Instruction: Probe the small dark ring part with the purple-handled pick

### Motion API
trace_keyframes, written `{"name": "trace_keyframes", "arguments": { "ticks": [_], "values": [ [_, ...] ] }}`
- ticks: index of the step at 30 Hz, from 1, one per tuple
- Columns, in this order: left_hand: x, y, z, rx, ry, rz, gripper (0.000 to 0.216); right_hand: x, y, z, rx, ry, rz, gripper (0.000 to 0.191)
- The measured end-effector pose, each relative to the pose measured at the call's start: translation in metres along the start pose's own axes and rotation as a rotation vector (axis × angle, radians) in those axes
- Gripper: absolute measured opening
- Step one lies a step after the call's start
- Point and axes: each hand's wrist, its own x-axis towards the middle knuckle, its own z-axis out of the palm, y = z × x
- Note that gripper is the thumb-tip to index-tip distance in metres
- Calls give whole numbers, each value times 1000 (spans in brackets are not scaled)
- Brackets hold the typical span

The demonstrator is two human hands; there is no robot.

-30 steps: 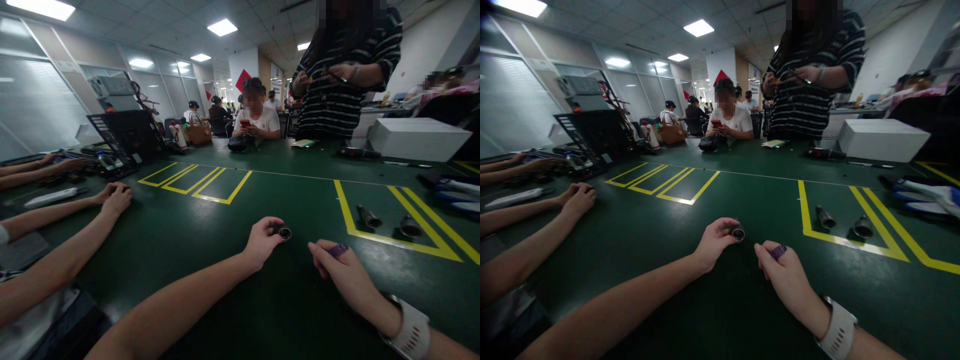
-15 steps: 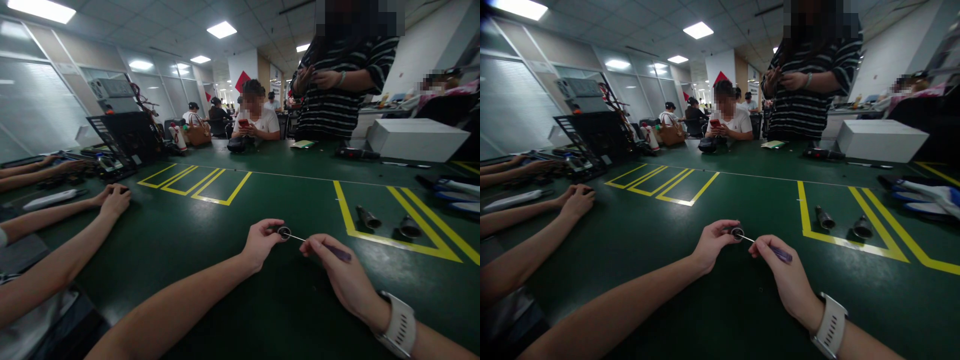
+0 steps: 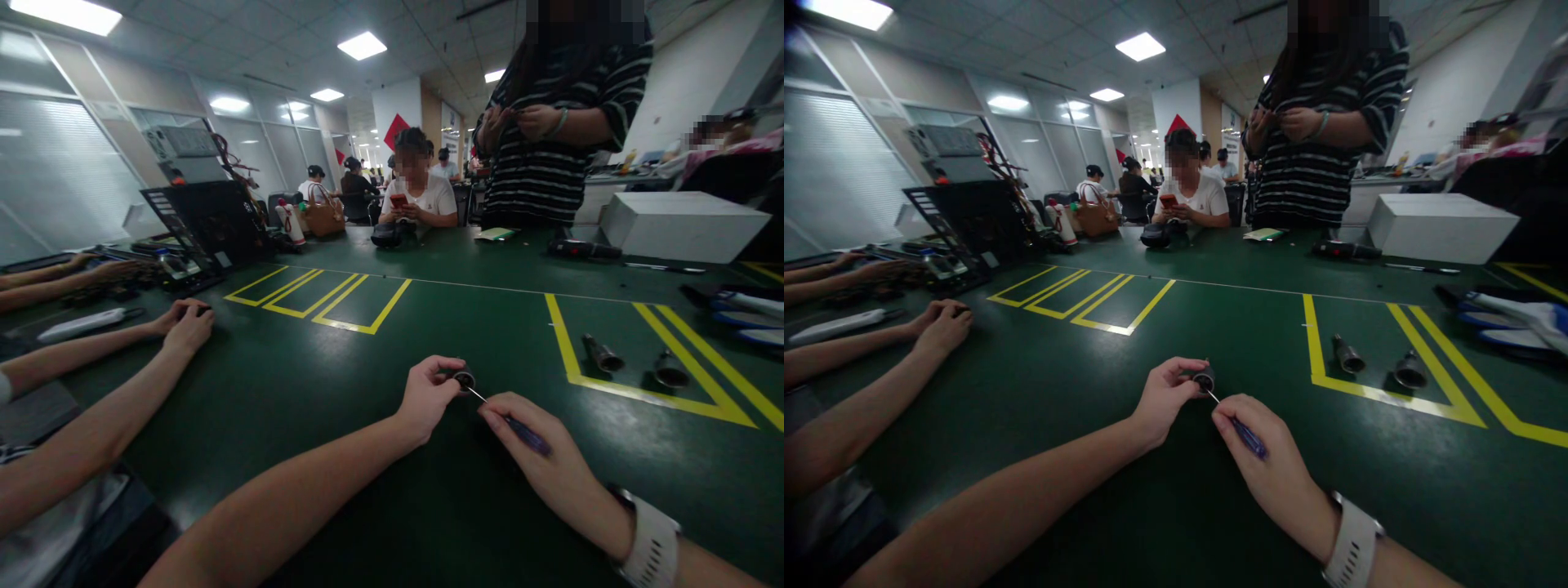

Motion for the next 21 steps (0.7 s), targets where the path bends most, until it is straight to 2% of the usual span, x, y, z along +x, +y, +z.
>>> {"name": "trace_keyframes", "arguments": {
  "ticks": [4,12,14,18,21],
  "values": [
    [0,0,2,16,47,19,18,-1,2,1,-53,-21,-62,15],
    [3,-4,0,26,5,36,17,-3,1,2,-45,-27,-44,14],
    [3,-4,-1,36,-2,29,16,-3,1,0,34,18,28,16],
    [2,0,-2,56,-22,-35,18,1,6,-9,422,257,288,34],
    [0,4,-2,80,-34,-69,20,7,12,-15,566,309,401,46]
  ]
}}
